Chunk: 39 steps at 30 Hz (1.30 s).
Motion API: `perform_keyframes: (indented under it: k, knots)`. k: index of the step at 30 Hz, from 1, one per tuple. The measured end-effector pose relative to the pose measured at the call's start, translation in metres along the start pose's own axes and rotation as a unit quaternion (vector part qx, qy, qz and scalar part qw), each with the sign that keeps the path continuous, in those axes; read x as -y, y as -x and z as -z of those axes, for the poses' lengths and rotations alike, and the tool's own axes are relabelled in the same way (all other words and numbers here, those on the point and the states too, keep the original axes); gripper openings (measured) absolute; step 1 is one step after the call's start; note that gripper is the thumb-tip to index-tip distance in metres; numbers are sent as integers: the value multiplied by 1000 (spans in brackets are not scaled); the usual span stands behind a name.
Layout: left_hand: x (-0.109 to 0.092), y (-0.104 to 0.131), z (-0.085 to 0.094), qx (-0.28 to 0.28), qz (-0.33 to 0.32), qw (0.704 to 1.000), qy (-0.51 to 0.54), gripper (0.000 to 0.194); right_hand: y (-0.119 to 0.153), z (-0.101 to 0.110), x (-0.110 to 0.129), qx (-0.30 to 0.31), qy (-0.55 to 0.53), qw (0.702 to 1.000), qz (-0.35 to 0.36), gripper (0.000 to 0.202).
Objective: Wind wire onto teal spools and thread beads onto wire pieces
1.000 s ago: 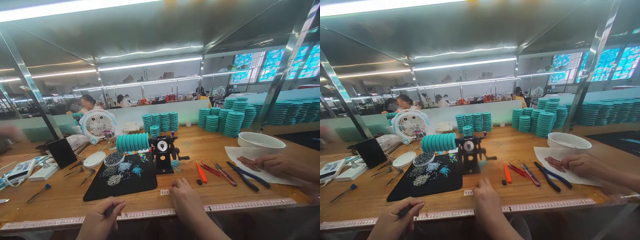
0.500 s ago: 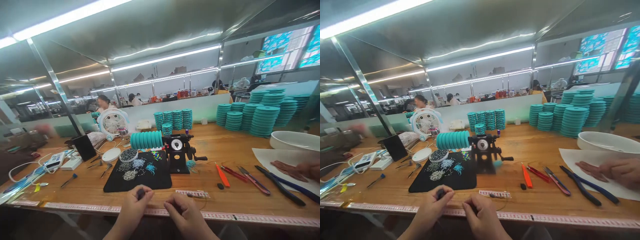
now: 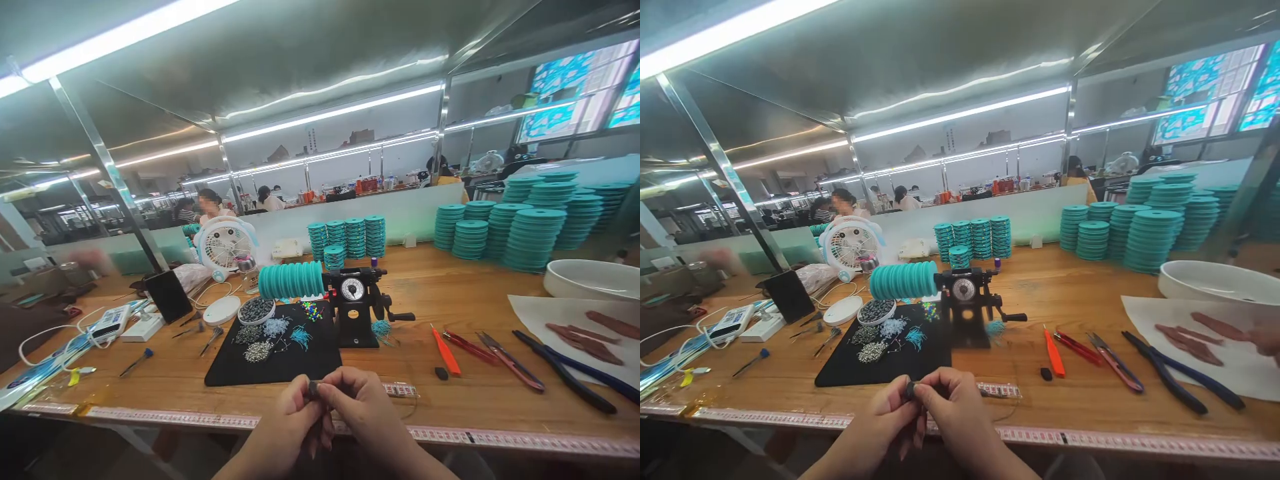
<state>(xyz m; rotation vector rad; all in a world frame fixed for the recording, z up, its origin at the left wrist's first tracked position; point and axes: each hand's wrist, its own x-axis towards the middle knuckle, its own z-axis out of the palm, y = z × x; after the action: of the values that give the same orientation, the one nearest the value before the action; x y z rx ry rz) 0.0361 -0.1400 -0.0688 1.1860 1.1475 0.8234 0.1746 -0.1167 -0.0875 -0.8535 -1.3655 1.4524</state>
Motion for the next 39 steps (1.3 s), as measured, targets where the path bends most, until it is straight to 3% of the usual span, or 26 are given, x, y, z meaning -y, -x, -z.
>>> perform_keyframes:
  k: [5,11,15,19,24,30,39]
  knots:
    - [-3,3,1,-42,-37,998,-13,31,2,-6,-6,-16,12,1000,14,24]
    - [11,1,2,-57,-73,995,23,27,2,-6,0,-36,33,998,45,27]
    - [15,-4,-1,-58,-69,986,141,29,3,-4,-3,-23,-53,998,0,30]
    - [10,-5,-6,-65,-69,973,209,29,7,-6,-11,13,-197,978,-65,23]
    - [8,-4,-11,-65,-62,967,240,30,8,-9,-5,-32,-140,990,-4,24]
    - [12,-7,-9,-70,-81,972,207,30,5,-11,-9,-99,-44,993,55,29]
    - [14,-4,-9,-97,-105,985,99,37,5,-12,-3,-90,-56,994,29,29]
